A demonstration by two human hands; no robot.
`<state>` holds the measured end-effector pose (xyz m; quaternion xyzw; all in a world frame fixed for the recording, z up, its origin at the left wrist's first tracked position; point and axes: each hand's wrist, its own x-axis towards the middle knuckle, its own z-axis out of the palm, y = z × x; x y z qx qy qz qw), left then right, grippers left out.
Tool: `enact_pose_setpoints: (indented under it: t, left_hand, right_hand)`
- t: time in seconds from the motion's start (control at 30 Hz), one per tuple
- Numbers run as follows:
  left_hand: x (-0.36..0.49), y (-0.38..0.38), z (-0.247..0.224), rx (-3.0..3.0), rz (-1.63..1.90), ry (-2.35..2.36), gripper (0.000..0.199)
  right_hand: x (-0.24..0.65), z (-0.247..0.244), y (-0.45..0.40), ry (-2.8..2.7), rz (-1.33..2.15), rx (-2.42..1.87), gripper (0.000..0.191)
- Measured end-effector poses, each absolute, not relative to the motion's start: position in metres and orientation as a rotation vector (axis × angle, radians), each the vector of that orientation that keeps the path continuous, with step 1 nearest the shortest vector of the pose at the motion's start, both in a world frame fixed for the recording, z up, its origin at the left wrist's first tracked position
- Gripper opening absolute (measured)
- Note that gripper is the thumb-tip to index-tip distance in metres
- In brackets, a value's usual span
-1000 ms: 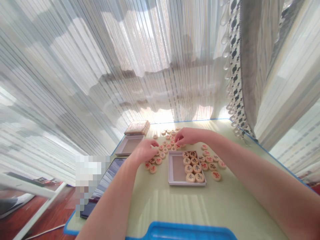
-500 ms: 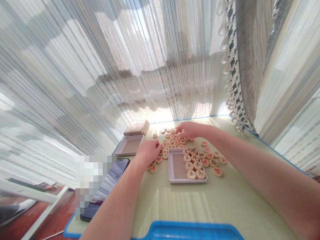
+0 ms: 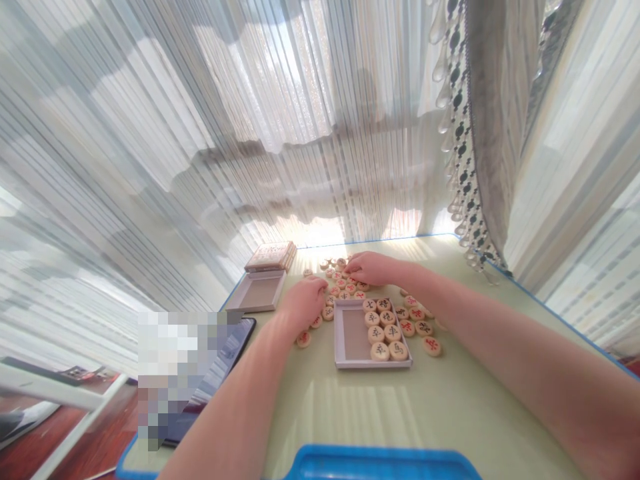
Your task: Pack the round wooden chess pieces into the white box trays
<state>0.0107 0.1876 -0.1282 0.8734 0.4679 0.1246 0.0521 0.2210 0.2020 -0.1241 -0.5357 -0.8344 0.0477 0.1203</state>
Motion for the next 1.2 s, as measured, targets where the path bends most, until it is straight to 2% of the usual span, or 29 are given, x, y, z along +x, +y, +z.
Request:
enact_pose_setpoints:
  t: [0.23,0.43,0.63,0.87,1.03,1.2]
  left_hand:
    - [-0.003,0.2,-0.132,2.389,0.449,1.644,0.059]
    - [-0.005,0.194,-0.122,2.335,0.369,1.774,0.042]
    - [0.001,0.193,-0.125,2.457,0.438,1.704,0.042]
    - [0.009,0.19,-0.132,2.692,0.444,1.345,0.039]
    - [0.01,0.188,-0.132,2.674,0.367,1.379,0.034]
    - [0.011,0.185,-0.128,2.681,0.334,1.402,0.037]
  right_hand:
    - [0.208,-0.126,0.197,-2.435,0.046,-1.616,0.021]
    - [0.198,-0.126,0.194,-2.434,0.107,-1.666,0.031]
    - [0.191,-0.121,0.186,-2.406,0.124,-1.67,0.027]
    - [0.2,-0.114,0.189,-2.457,0.241,-1.642,0.033]
    - [0.216,-0.123,0.199,-2.318,0.032,-1.6,0.038]
    - [0.226,-0.131,0.206,-2.346,0.174,-1.752,0.034]
